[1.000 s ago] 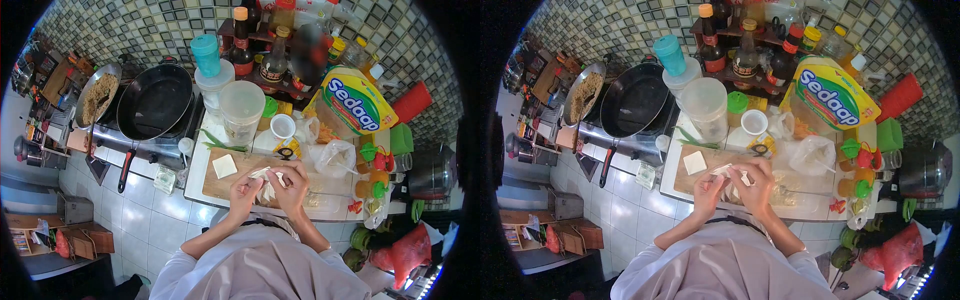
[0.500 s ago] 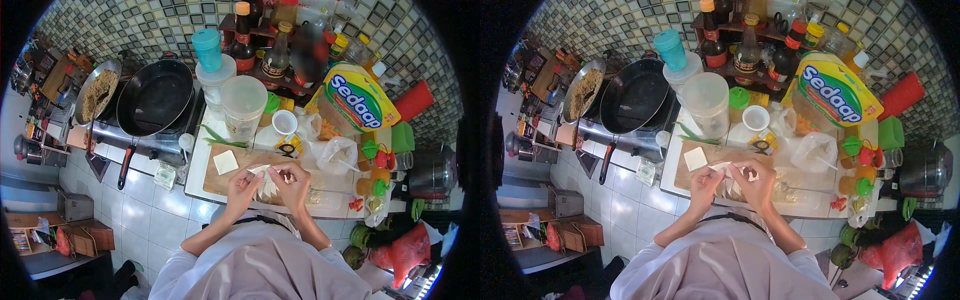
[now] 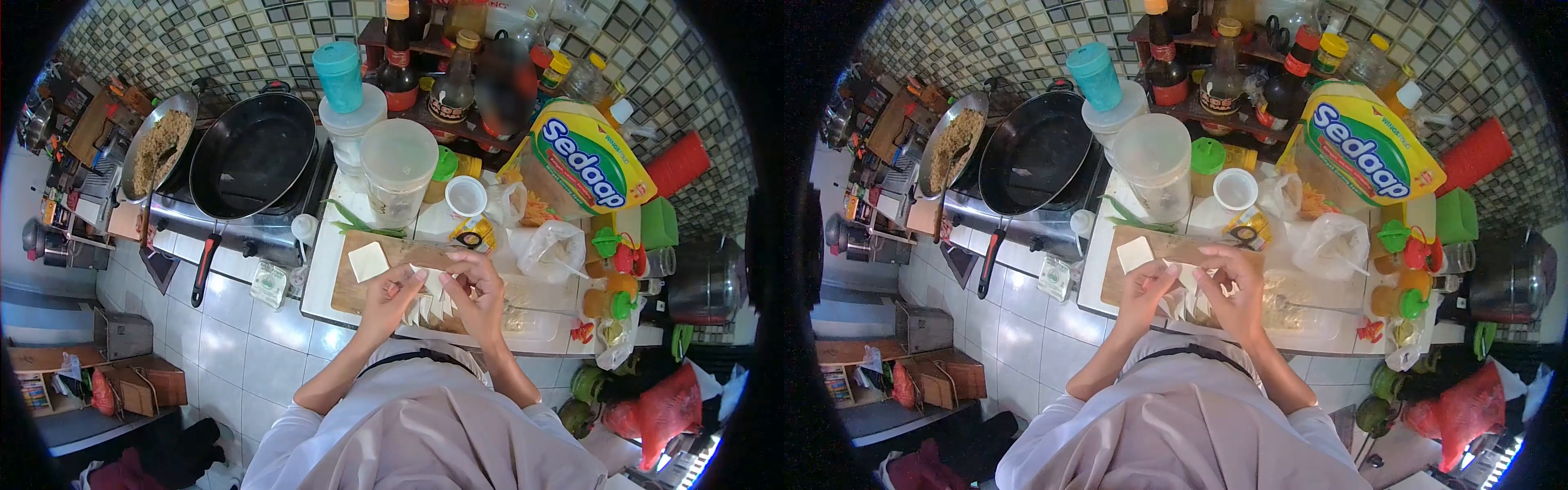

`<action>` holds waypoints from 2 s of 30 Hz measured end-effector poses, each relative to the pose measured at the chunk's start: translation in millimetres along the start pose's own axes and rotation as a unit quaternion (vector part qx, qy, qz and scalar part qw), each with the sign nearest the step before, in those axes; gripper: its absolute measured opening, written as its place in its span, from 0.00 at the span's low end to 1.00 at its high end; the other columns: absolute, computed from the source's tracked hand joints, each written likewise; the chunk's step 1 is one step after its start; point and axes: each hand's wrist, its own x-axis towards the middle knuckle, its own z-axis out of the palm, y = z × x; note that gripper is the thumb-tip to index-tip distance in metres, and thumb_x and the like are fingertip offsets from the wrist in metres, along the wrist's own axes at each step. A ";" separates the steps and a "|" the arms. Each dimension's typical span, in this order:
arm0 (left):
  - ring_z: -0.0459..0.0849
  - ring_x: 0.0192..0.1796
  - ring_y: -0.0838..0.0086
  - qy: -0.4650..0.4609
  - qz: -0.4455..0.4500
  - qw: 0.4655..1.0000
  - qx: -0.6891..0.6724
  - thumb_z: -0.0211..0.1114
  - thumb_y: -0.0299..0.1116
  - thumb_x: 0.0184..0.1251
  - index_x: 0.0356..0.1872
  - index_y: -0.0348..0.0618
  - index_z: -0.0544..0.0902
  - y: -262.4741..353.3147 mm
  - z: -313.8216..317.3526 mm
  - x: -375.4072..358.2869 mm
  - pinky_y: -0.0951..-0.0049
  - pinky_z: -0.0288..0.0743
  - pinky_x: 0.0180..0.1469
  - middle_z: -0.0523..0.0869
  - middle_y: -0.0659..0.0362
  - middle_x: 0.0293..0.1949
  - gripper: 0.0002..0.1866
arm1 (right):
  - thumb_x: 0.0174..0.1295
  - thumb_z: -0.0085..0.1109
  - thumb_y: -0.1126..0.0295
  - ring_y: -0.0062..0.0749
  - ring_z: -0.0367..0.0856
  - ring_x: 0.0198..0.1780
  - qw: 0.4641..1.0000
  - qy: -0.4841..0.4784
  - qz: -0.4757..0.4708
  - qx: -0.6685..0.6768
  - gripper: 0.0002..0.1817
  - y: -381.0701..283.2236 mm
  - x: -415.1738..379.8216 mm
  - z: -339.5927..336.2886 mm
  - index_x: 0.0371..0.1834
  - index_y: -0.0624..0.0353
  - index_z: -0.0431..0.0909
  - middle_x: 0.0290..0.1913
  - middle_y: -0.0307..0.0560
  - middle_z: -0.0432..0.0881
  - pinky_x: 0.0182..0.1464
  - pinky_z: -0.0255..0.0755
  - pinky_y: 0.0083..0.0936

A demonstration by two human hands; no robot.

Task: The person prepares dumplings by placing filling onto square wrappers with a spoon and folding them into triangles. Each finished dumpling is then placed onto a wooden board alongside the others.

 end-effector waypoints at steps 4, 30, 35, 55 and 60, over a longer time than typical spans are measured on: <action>0.70 0.27 0.89 -0.007 0.008 1.000 -0.013 0.52 0.35 0.65 0.30 0.36 0.78 -5.7 -4.9 0.9 0.86 0.65 0.29 0.76 0.67 0.24 0.12 | 0.51 0.58 0.79 0.08 0.65 0.22 1.000 -0.011 -0.007 -0.018 0.15 -2.4 -1.8 -0.8 0.43 0.59 0.70 0.24 0.33 0.76 0.23 0.55 0.08; 0.79 0.32 0.80 -0.081 -0.055 0.995 -0.030 0.59 0.29 0.59 0.32 0.34 0.80 -5.9 -3.1 -8.5 0.80 0.73 0.37 0.82 0.59 0.30 0.07 | 0.54 0.54 0.80 0.15 0.71 0.27 0.996 0.001 0.033 0.083 0.11 -0.9 -9.9 2.8 0.41 0.63 0.69 0.29 0.39 0.75 0.26 0.64 0.10; 0.82 0.36 0.71 -0.109 -0.077 0.987 -0.093 0.59 0.28 0.59 0.35 0.32 0.79 -14.6 -5.6 -7.9 0.74 0.76 0.42 0.82 0.53 0.33 0.09 | 0.52 0.57 0.78 0.09 0.68 0.19 0.992 0.037 0.020 0.117 0.11 0.5 -8.4 5.8 0.40 0.60 0.73 0.26 0.35 0.76 0.19 0.54 0.08; 0.76 0.28 0.85 -0.058 -0.010 0.998 0.000 0.60 0.28 0.58 0.29 0.36 0.80 -17.1 -14.3 -6.2 0.83 0.71 0.34 0.80 0.63 0.25 0.05 | 0.51 0.57 0.79 0.09 0.64 0.21 0.995 -0.001 0.044 0.094 0.11 0.6 -8.0 4.3 0.40 0.58 0.73 0.27 0.33 0.76 0.24 0.55 0.09; 0.73 0.26 0.87 -0.018 0.006 1.000 -0.007 0.61 0.27 0.57 0.27 0.36 0.80 -10.7 -11.8 -9.1 0.86 0.67 0.29 0.79 0.64 0.23 0.05 | 0.50 0.58 0.78 0.09 0.63 0.20 0.999 -0.018 0.017 0.030 0.12 -3.4 -9.1 4.3 0.40 0.58 0.73 0.27 0.33 0.77 0.23 0.54 0.10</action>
